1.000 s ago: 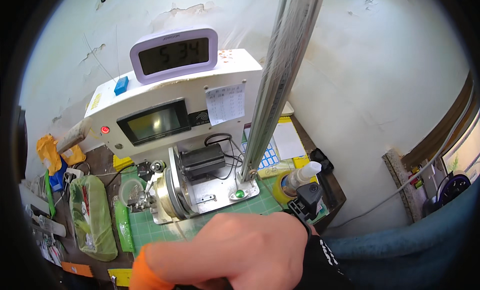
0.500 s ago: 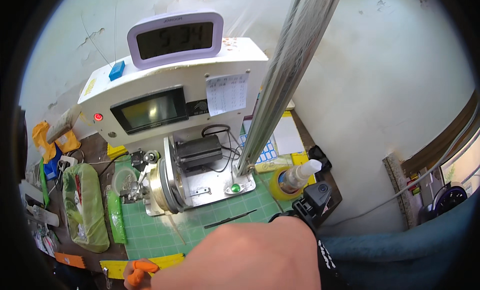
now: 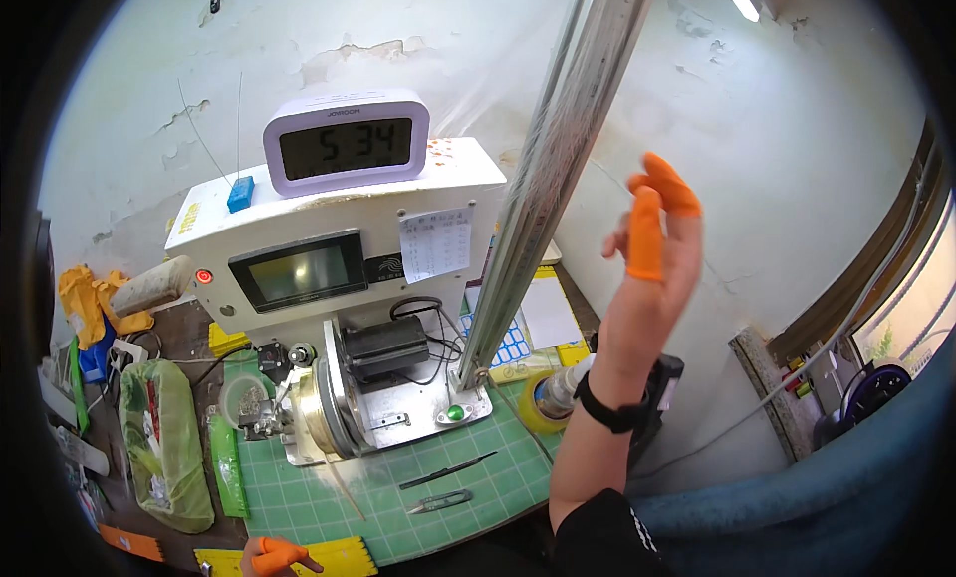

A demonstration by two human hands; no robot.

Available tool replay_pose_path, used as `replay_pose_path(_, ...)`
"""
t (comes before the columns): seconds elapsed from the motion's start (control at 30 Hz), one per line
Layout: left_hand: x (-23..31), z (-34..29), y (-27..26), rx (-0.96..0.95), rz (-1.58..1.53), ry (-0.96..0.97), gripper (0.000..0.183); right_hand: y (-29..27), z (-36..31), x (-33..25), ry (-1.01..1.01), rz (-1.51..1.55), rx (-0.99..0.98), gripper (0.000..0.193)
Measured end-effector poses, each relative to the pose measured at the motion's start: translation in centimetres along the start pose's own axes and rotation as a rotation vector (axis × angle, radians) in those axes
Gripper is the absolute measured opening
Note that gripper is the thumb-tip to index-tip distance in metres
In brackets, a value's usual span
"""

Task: Assembling small metal components using glue, a lighter for heat-shrink/curing, and manual tools at a workstation.

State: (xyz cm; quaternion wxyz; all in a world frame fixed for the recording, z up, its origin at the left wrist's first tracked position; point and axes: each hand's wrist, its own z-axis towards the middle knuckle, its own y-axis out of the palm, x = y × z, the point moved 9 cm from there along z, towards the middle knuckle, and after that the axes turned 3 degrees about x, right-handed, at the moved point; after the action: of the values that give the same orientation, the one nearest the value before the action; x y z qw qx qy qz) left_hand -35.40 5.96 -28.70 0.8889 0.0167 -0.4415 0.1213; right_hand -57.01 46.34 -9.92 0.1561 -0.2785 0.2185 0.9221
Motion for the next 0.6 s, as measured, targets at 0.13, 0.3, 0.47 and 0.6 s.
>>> replay_pose_path(0.13, 0.2, 0.0, 0.1, 0.007, 0.023, 0.009, 0.04, 2.2, 0.3, 3.2, 0.135, 0.013, -0.165, 0.031)
replay_pose_path(0.3, 0.5, -0.9, -0.5, 0.043, 0.036, -0.01, 0.04, 0.5, 0.4, 4.2, 0.147, 0.164, -0.129, 0.018)
replay_pose_path(0.47, 0.2, -1.1, -1.4, 0.079, 0.065, -0.057, 0.038, -0.7, -0.3, 2.8, 0.097, 0.234, -0.09, 0.015)
replay_pose_path(0.6, 0.2, -0.4, -0.8, 0.066, 0.041, -0.045, 0.036, -1.1, -0.8, 1.4, 0.062, 0.256, -0.131, 0.014)
